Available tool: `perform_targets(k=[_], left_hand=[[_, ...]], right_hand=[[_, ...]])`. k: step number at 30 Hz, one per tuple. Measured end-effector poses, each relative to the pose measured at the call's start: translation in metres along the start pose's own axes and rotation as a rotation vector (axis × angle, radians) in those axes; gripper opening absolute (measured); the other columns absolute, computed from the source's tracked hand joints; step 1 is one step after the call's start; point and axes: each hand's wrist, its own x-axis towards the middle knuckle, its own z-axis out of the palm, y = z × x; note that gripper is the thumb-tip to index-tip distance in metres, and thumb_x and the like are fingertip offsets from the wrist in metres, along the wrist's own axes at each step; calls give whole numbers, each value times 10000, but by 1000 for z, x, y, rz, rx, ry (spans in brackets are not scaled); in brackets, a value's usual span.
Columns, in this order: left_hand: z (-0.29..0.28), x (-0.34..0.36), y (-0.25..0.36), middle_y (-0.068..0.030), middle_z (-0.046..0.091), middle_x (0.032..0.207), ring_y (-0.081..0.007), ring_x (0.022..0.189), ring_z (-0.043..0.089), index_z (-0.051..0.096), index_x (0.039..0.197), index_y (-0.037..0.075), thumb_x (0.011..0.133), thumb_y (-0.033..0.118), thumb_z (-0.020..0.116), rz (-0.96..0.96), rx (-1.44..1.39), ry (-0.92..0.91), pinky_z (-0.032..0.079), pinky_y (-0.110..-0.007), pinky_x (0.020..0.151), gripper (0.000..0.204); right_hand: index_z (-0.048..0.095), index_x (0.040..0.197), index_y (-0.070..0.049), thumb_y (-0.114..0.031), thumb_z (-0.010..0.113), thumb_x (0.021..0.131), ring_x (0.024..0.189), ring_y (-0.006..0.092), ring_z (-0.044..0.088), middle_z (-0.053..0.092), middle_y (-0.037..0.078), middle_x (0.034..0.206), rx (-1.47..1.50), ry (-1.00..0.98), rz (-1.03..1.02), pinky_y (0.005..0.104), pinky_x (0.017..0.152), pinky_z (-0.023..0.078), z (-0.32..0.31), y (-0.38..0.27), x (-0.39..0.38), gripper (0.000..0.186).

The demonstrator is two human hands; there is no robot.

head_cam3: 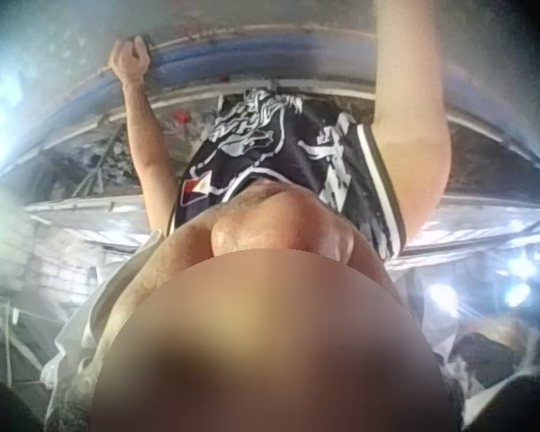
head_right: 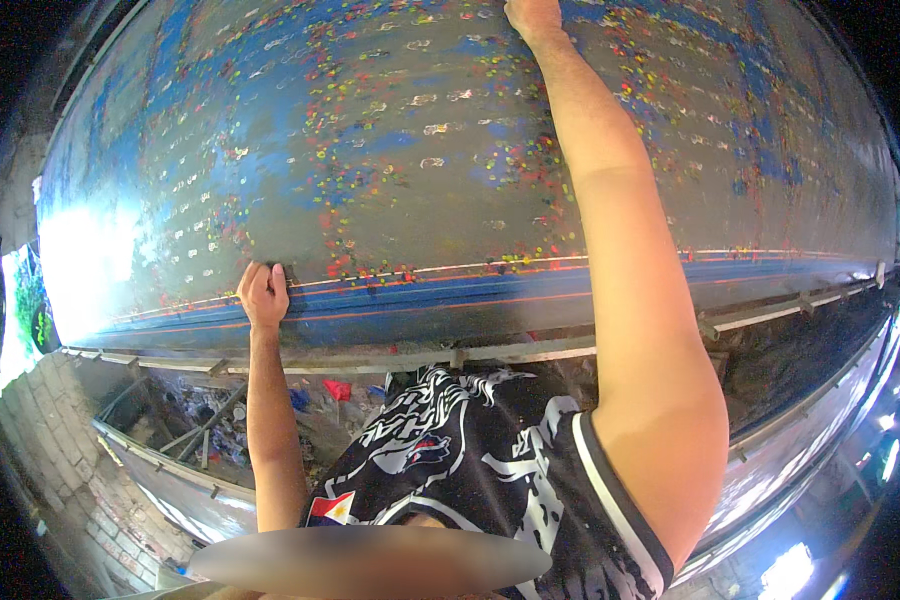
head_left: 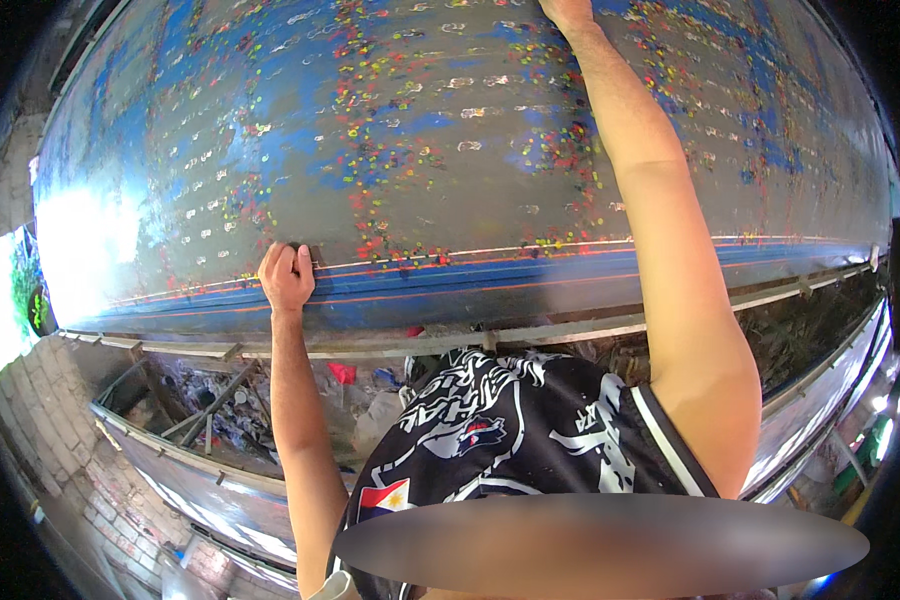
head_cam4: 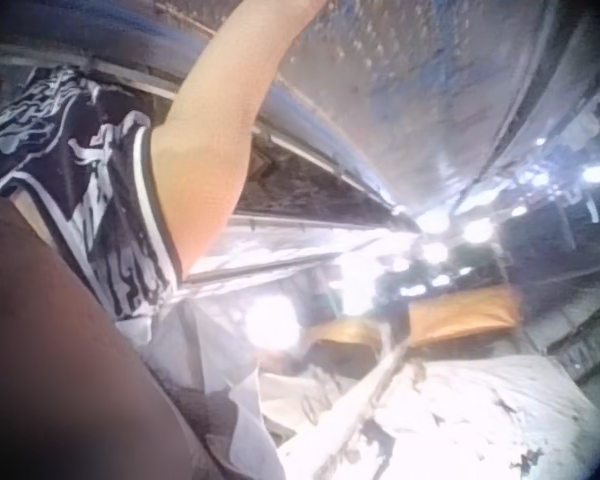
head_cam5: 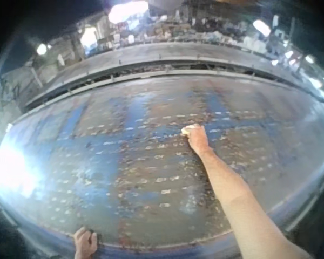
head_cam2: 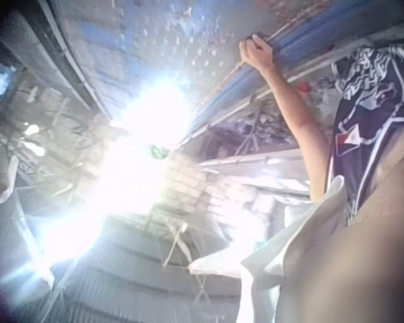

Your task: The person wipes a large blue surface covered with colorful specks using a yellow sponge. They move the sponge back and forth across the surface, occasionally pausing to reposition their hands.

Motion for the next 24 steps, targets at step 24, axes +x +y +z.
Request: perform_targets(k=[24], left_hand=[[-2,-7,-1,-142,534,755,-408,670,570,549,732,34,1052,203,712,0,-36,43,453,-519,615,397]], right_hand=[[818,1348,-287,74,680,896,1128,372,622,699,113,1320,-26,-364,317,446,1029,546,-246,-248,-336,595]])
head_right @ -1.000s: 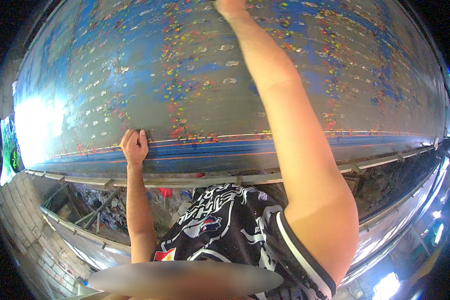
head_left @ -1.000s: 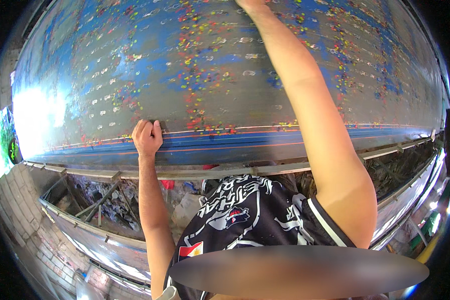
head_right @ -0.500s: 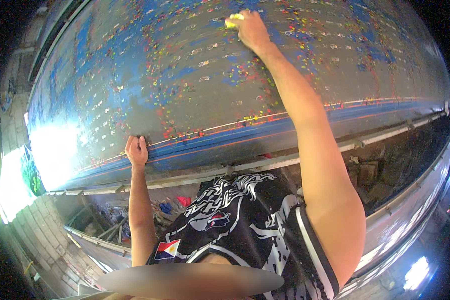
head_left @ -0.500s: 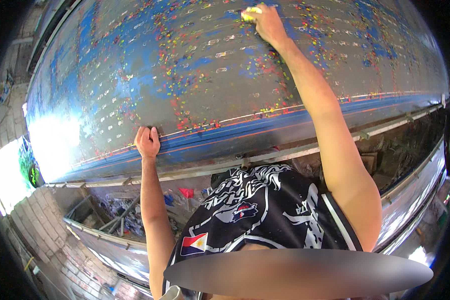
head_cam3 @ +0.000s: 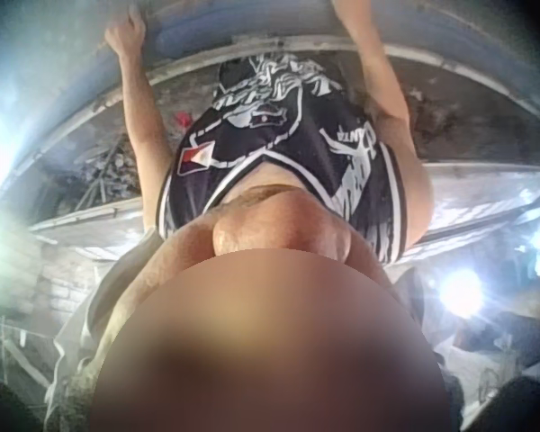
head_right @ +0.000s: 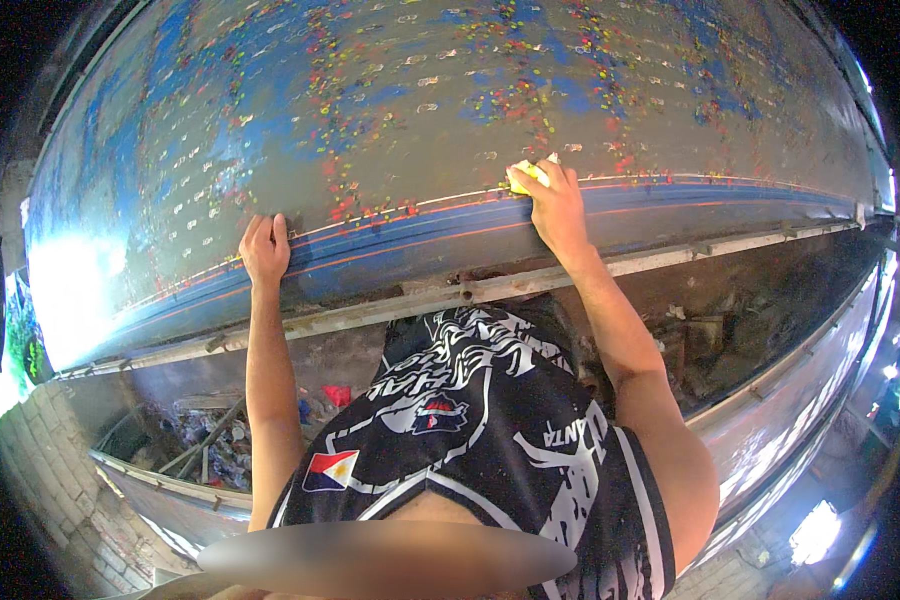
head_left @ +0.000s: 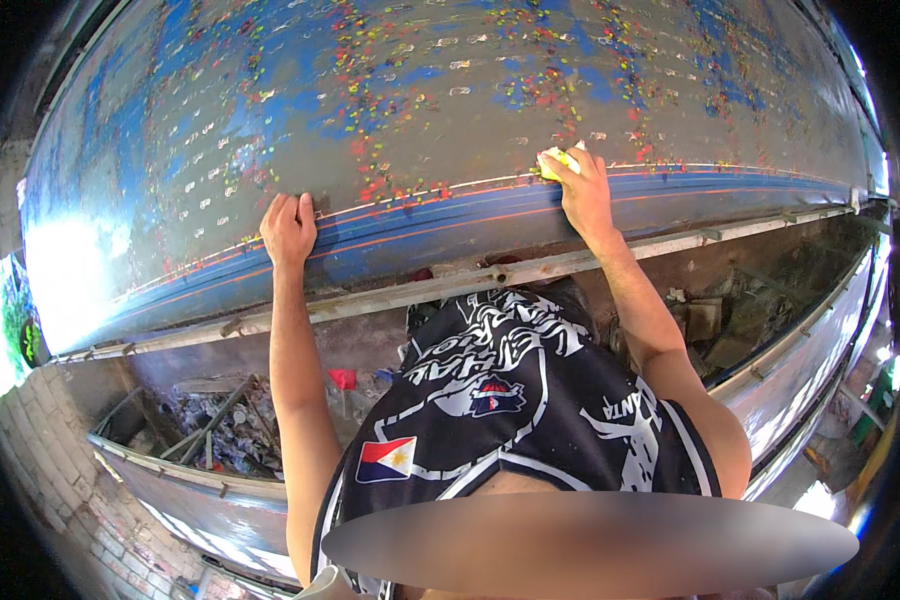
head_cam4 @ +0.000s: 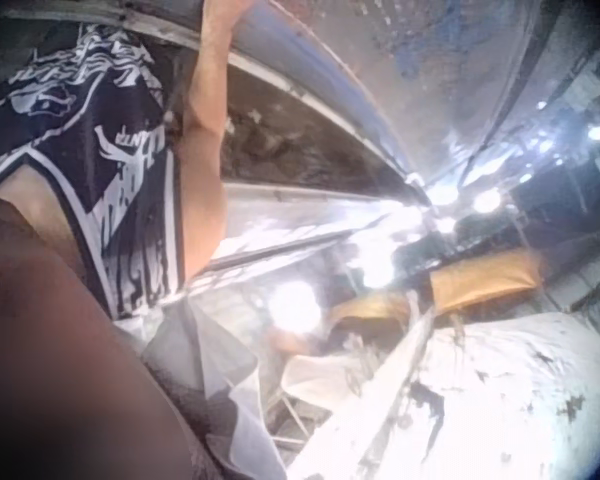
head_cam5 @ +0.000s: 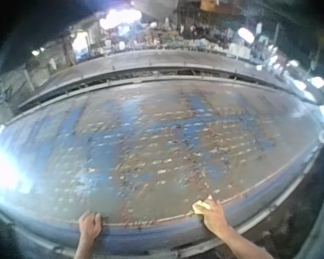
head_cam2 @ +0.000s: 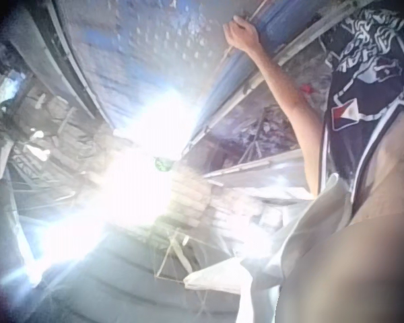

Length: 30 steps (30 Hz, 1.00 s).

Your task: The person wipes a large blue surface covered with colorful specks using a yellow sponge. They move the sponge back and forth across the surface, occasionally pausing to reposition their hands.

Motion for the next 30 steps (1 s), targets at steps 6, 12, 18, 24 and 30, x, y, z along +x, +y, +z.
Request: perform_targets(k=[6,12,18,24,30], left_hand=[[-7,-1,3,-129,516,753,-391,693,568,525,723,45,1040,239,732,6,-23,-13,458,-506,634,425],[-7,-3,2,-139,529,772,-397,710,580,548,744,41,1068,249,702,37,-38,-4,467,-506,646,415],[-5,-3,2,-149,545,789,-406,722,589,568,761,27,1097,243,665,55,-16,20,471,-517,655,410],[-3,-5,2,-143,545,774,-395,684,570,584,768,16,1079,244,698,22,-36,23,455,-503,642,402],[-5,-2,-2,-160,546,729,-324,658,522,598,741,-2,1061,323,740,-134,-182,-60,409,-460,628,479]], right_hand=[[835,1300,-276,-4,674,918,1126,353,642,717,82,1295,122,-10,-292,458,1013,559,38,-41,28,495],[821,1273,-258,-25,704,910,1368,436,619,707,79,1328,338,-207,-615,480,1203,506,100,-160,52,447],[827,1227,-266,-103,702,928,1267,353,629,697,61,1295,323,-249,-780,450,1132,540,108,-212,54,363],[815,1291,-312,-73,738,897,1271,317,639,693,58,1383,283,-188,-624,419,1092,565,81,-130,65,467],[827,1298,-337,8,726,880,1228,328,647,688,95,1458,160,-39,-373,416,1076,571,32,4,69,552]])
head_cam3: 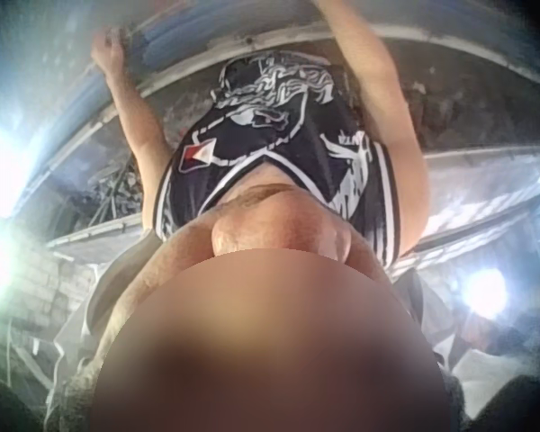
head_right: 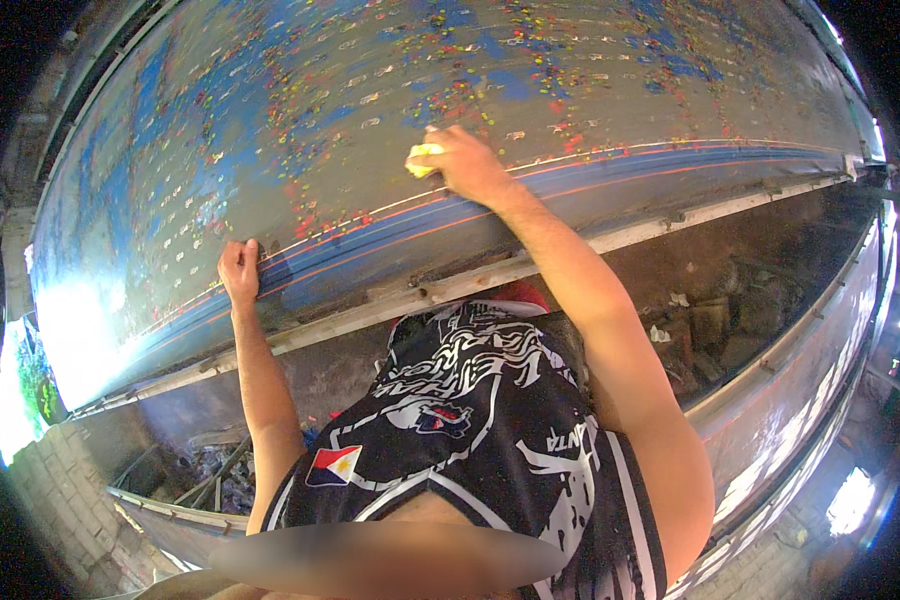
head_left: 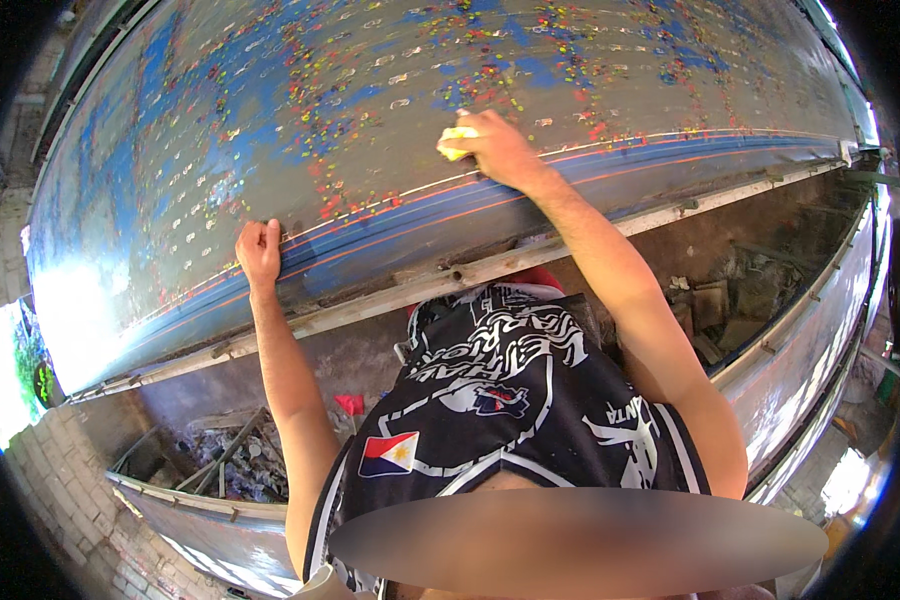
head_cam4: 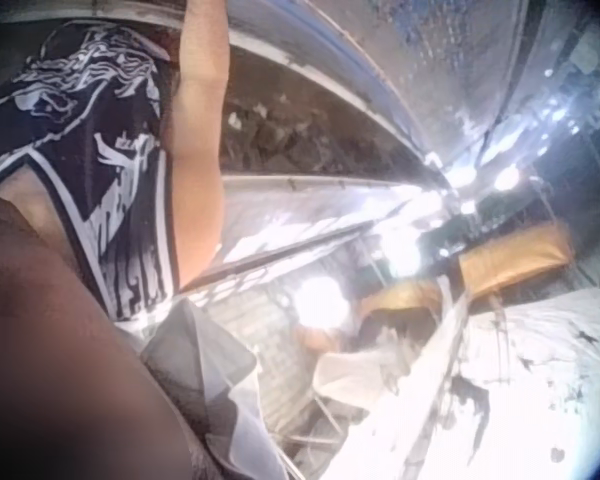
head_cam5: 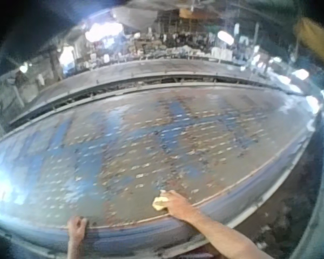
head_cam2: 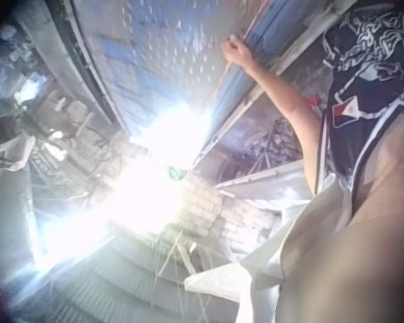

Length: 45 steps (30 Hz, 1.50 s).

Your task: The person wipes a large blue surface covered with colorful specks using a yellow sponge. They move the sponge back and forth across the surface, occasionally pausing to reposition their hands.

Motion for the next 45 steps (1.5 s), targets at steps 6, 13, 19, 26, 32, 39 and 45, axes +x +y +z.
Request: perform_targets(k=[6,13,19,26,32,39,45], left_hand=[[31,13,90,-220,618,797,-404,734,581,656,841,-23,1118,366,661,-200,140,-51,453,-520,695,478],[170,23,312,-183,694,855,-403,796,670,700,861,13,1058,247,736,62,-25,-244,516,-507,718,309],[310,65,421,-148,645,749,-369,696,636,675,792,23,1007,235,781,205,-252,-277,492,-476,654,319],[368,88,439,-93,621,693,-333,668,633,636,707,77,917,217,824,326,-250,-182,495,-468,637,315],[371,85,431,-74,606,675,-330,656,620,599,669,103,876,204,826,360,-284,-173,487,-461,638,324],[363,82,433,-77,593,702,-315,671,562,619,691,100,895,216,783,554,-217,-101,418,-454,664,287],[365,82,426,-78,590,740,-316,719,555,632,715,96,992,256,654,630,-278,-16,397,-457,687,321]], right_hand=[[816,1346,-326,59,692,884,1246,362,638,681,129,1484,-125,91,283,428,1107,551,-89,105,-87,614],[816,1345,-275,70,696,876,1241,404,622,682,163,1411,-172,181,501,467,1084,549,-155,155,-188,594],[734,1445,-217,72,660,875,1280,451,583,624,188,1390,-146,38,461,514,1121,499,-166,141,-214,643],[687,1391,-156,-56,749,905,1193,460,581,610,196,1302,-76,160,442,561,1039,492,-148,190,-115,499],[674,1341,-143,-182,785,937,1132,472,608,632,218,1254,-167,162,237,581,959,515,-116,290,28,421],[708,1200,-127,-220,714,972,1131,425,658,709,196,1184,-262,55,173,598,949,532,-104,349,139,246],[656,1344,-104,-92,705,970,1158,464,598,640,200,1264,-209,-19,-6,557,1003,505,-113,301,36,377]])
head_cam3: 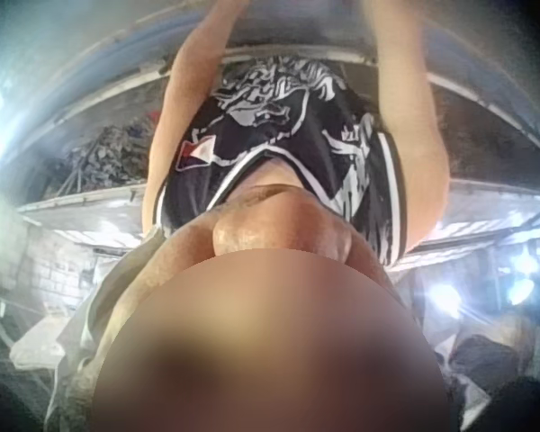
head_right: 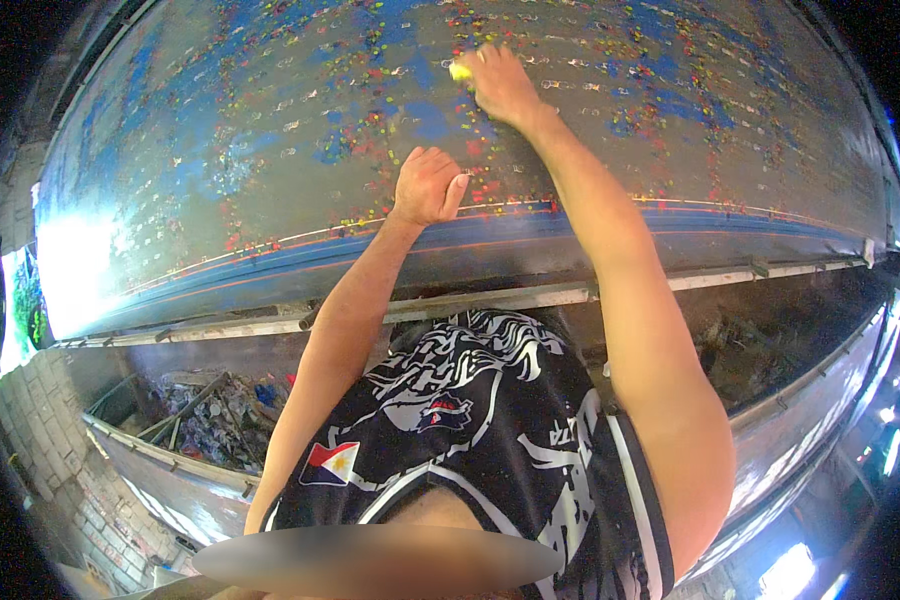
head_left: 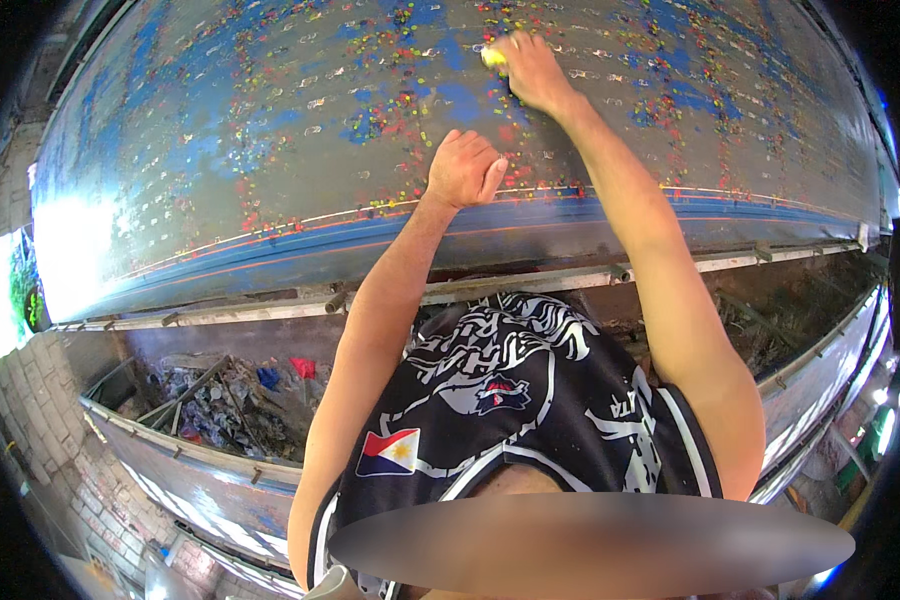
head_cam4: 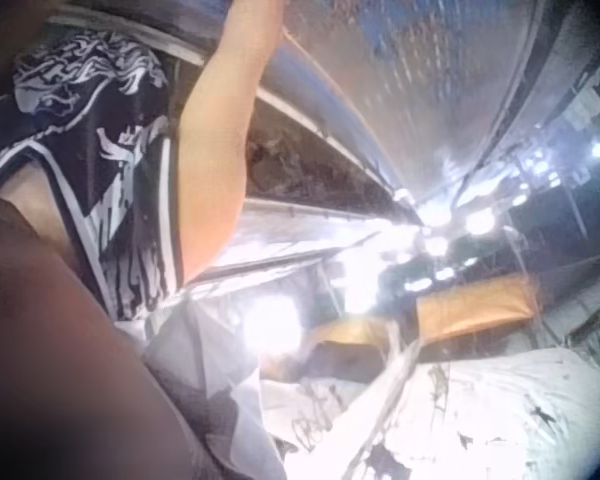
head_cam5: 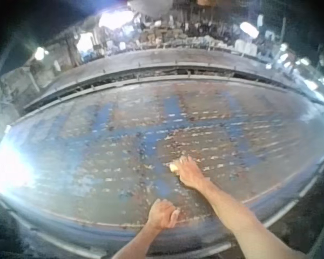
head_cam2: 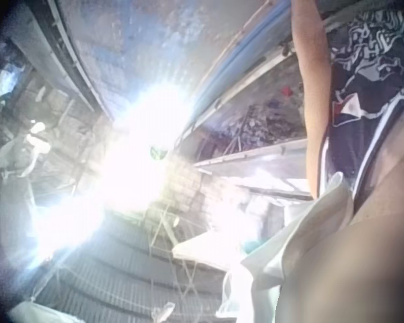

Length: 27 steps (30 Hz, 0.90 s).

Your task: The person wipes a large blue surface covered with colorful specks using a yellow sponge. They move the sponge back and forth across the surface, occasionally pausing to reposition their hands.

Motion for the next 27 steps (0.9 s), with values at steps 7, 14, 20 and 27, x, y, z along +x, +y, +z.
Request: perform_targets(k=[7,14,20,27], left_hand=[[-6,-1,-4,-127,602,747,-370,741,582,651,750,55,1070,273,595,-169,-183,-62,451,-508,695,391],[-5,1,-7,-156,608,771,-406,773,596,643,775,17,1101,312,573,-231,-285,70,487,-522,705,446],[-6,6,-6,-134,609,803,-373,811,601,679,759,44,1042,322,649,-273,-133,-50,508,-489,721,398],[4,8,-1,-103,567,823,-340,800,557,593,709,78,912,279,779,-241,17,-27,485,-473,718,341]], right_hand=[[672,1416,-128,19,651,901,1235,466,575,591,245,1364,58,-118,186,558,1082,492,-65,-142,-183,536],[682,1390,-134,-14,675,917,1218,455,572,579,221,1341,14,-119,342,542,1056,483,-69,-185,-212,488],[696,1302,-129,-131,735,948,1164,436,585,613,206,1236,83,111,223,550,1002,480,-19,-107,-79,357],[667,1297,-138,-261,721,1039,1202,457,611,638,220,1291,-54,146,215,605,995,497,40,2,104,291]])
